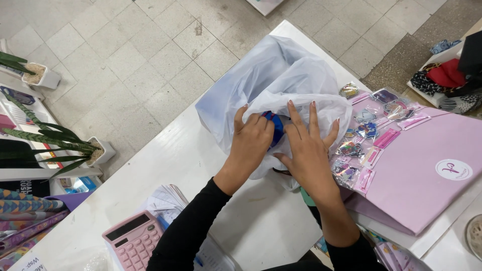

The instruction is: Inspecting a pencil case and recording details on a notepad at a checkout counter

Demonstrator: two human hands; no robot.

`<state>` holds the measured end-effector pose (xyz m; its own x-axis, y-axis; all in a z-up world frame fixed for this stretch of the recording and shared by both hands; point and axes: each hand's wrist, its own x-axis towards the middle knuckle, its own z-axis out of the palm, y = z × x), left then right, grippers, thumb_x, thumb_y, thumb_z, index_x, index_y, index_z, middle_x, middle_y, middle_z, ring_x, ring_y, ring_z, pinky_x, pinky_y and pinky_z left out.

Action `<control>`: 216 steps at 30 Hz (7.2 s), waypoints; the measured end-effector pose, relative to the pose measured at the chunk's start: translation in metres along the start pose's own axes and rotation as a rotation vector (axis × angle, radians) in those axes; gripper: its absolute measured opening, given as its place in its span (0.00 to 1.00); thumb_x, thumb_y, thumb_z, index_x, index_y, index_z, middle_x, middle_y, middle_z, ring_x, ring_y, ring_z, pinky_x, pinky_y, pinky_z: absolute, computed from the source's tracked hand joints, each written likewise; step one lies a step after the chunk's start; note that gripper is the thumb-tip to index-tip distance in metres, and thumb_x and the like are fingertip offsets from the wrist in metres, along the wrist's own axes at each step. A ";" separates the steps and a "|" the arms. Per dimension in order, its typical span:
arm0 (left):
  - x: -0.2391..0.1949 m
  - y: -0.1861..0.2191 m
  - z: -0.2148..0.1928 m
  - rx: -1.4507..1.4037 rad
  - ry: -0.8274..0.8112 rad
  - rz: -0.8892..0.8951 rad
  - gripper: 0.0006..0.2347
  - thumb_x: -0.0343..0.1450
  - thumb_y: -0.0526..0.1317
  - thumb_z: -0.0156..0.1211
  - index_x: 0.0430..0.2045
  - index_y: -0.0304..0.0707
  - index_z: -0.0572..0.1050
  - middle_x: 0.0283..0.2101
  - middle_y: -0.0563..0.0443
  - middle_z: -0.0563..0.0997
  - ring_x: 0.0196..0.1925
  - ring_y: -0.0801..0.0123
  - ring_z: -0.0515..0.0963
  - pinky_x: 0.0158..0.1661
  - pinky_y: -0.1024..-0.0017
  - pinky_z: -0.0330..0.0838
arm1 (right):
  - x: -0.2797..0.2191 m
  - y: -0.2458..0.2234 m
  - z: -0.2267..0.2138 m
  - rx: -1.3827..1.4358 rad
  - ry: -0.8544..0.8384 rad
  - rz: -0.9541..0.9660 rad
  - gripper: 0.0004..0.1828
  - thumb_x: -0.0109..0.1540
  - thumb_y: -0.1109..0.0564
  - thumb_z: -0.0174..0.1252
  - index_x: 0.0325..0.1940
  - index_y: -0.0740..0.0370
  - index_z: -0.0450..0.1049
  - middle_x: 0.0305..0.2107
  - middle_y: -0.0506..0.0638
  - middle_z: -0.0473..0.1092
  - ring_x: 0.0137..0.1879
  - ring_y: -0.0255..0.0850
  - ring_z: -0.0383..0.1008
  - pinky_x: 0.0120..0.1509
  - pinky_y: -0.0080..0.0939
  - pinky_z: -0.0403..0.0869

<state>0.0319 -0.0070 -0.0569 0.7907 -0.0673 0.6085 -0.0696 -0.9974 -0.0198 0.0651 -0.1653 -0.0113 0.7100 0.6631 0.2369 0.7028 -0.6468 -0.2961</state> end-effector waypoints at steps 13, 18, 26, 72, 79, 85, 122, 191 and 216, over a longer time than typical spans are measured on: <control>0.022 -0.012 -0.061 -0.434 -0.008 -0.358 0.01 0.72 0.37 0.64 0.33 0.48 0.79 0.32 0.63 0.82 0.37 0.76 0.82 0.66 0.52 0.41 | 0.002 -0.006 -0.006 0.096 0.067 -0.018 0.74 0.38 0.62 0.77 0.83 0.53 0.44 0.75 0.69 0.46 0.80 0.72 0.38 0.66 0.87 0.30; 0.021 -0.013 -0.065 -0.467 -0.060 -0.356 0.01 0.73 0.36 0.63 0.34 0.47 0.79 0.33 0.62 0.82 0.39 0.75 0.82 0.65 0.50 0.42 | 0.001 -0.011 -0.002 -0.034 0.151 -0.139 0.59 0.43 0.61 0.75 0.77 0.46 0.58 0.74 0.63 0.52 0.80 0.68 0.43 0.67 0.84 0.37; 0.015 -0.009 -0.091 -0.335 -0.143 -0.222 0.10 0.74 0.39 0.61 0.48 0.43 0.76 0.38 0.52 0.80 0.49 0.66 0.79 0.63 0.43 0.35 | -0.002 -0.003 0.009 0.012 0.253 -0.135 0.45 0.43 0.62 0.74 0.63 0.55 0.66 0.63 0.64 0.62 0.72 0.63 0.61 0.71 0.82 0.39; -0.002 0.006 -0.139 -0.342 0.002 0.041 0.47 0.53 0.44 0.81 0.68 0.40 0.60 0.54 0.43 0.77 0.62 0.52 0.74 0.66 0.36 0.39 | -0.033 -0.009 -0.041 0.455 0.399 -0.264 0.63 0.45 0.44 0.81 0.77 0.57 0.54 0.68 0.71 0.57 0.68 0.66 0.63 0.69 0.69 0.51; -0.028 0.010 -0.170 -0.657 0.122 -0.007 0.41 0.52 0.34 0.75 0.64 0.36 0.64 0.59 0.40 0.77 0.59 0.44 0.77 0.63 0.42 0.63 | -0.065 -0.017 -0.035 0.572 0.455 -0.242 0.78 0.39 0.40 0.84 0.81 0.67 0.45 0.67 0.71 0.59 0.65 0.68 0.57 0.71 0.70 0.53; -0.094 0.026 -0.213 -0.871 0.263 -0.156 0.39 0.49 0.28 0.71 0.60 0.24 0.64 0.55 0.31 0.76 0.56 0.36 0.77 0.55 0.45 0.75 | -0.085 -0.046 -0.059 0.548 0.385 -0.431 0.73 0.41 0.39 0.83 0.77 0.69 0.49 0.66 0.72 0.59 0.68 0.71 0.60 0.70 0.71 0.56; -0.259 0.155 -0.302 -0.967 0.698 -1.180 0.25 0.74 0.43 0.58 0.66 0.34 0.65 0.51 0.37 0.80 0.52 0.61 0.79 0.50 0.62 0.79 | -0.230 -0.182 -0.035 0.680 0.230 -0.760 0.38 0.52 0.51 0.75 0.66 0.51 0.72 0.65 0.59 0.68 0.70 0.70 0.65 0.70 0.70 0.65; -0.168 0.110 -0.291 -0.063 0.077 -0.756 0.06 0.67 0.38 0.69 0.31 0.41 0.77 0.40 0.52 0.83 0.56 0.51 0.80 0.63 0.41 0.59 | -0.175 -0.145 0.016 0.907 0.677 -0.685 0.10 0.56 0.64 0.73 0.37 0.67 0.78 0.36 0.60 0.77 0.40 0.53 0.79 0.42 0.50 0.81; -0.153 0.132 -0.287 -0.067 0.639 -0.128 0.08 0.75 0.31 0.55 0.27 0.34 0.80 0.37 0.47 0.87 0.40 0.57 0.89 0.53 0.53 0.79 | -0.183 -0.149 0.011 1.048 0.576 -0.683 0.37 0.56 0.60 0.70 0.59 0.88 0.62 0.53 0.82 0.70 0.58 0.74 0.74 0.61 0.63 0.73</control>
<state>-0.2730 -0.1205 0.0753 0.2795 0.1016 0.9548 -0.0531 -0.9912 0.1211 -0.1703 -0.1861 -0.0201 0.3386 0.3165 0.8861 0.7376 0.4955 -0.4588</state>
